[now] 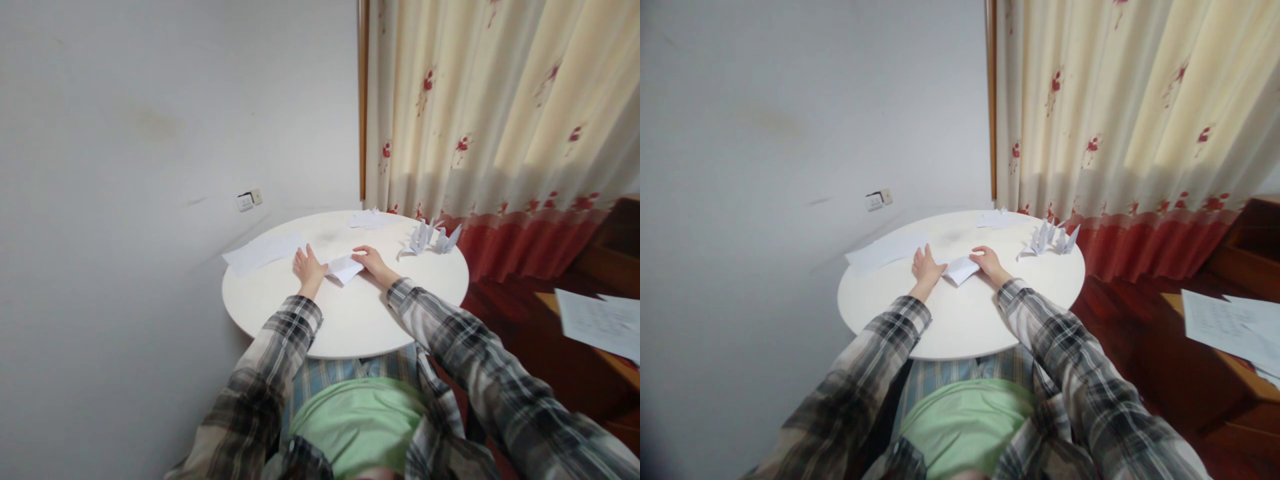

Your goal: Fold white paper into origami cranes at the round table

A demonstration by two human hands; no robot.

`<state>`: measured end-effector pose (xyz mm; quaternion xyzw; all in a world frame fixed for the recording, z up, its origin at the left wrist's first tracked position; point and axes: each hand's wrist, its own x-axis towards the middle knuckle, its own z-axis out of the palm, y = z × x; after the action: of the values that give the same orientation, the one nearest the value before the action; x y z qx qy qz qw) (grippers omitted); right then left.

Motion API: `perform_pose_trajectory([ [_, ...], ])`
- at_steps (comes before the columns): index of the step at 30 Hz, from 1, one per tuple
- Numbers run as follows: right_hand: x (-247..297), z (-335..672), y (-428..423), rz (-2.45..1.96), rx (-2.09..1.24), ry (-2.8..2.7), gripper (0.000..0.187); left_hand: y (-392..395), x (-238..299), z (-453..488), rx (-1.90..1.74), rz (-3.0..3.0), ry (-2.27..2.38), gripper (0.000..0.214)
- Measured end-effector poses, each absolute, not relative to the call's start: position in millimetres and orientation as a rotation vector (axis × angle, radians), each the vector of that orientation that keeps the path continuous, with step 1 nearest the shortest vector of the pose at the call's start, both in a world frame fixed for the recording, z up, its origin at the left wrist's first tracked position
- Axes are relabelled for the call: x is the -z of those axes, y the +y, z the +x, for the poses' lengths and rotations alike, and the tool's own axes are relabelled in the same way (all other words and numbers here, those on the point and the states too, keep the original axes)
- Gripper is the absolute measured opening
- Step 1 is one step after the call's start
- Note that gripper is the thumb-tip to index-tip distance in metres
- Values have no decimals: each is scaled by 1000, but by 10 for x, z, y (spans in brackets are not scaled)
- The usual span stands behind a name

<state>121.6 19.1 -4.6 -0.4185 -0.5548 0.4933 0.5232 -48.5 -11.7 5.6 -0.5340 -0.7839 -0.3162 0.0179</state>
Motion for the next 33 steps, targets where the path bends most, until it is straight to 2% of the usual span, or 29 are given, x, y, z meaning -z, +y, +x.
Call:
perform_pose_trajectory([
  [5, 26, 1217, 181, -921, -1230, -1308, 15, -96, -27, -465, 847, -2170, -2194, 48],
  [10, 3, 1215, 153, -876, -1264, -1294, 18, -58, -2, -457, 812, -2392, -2063, 43],
  [15, -22, 1217, 113, -876, -1247, -1270, 21, -84, -40, -444, 770, -2407, -2003, 29],
  [27, -128, 1236, 63, -761, -1382, -1157, 37, -93, -31, -446, 773, -2282, -2064, 31],
  [33, -60, 1222, 127, -995, -1179, -1178, 34, -139, -58, -457, 742, -2018, -2222, 36],
])
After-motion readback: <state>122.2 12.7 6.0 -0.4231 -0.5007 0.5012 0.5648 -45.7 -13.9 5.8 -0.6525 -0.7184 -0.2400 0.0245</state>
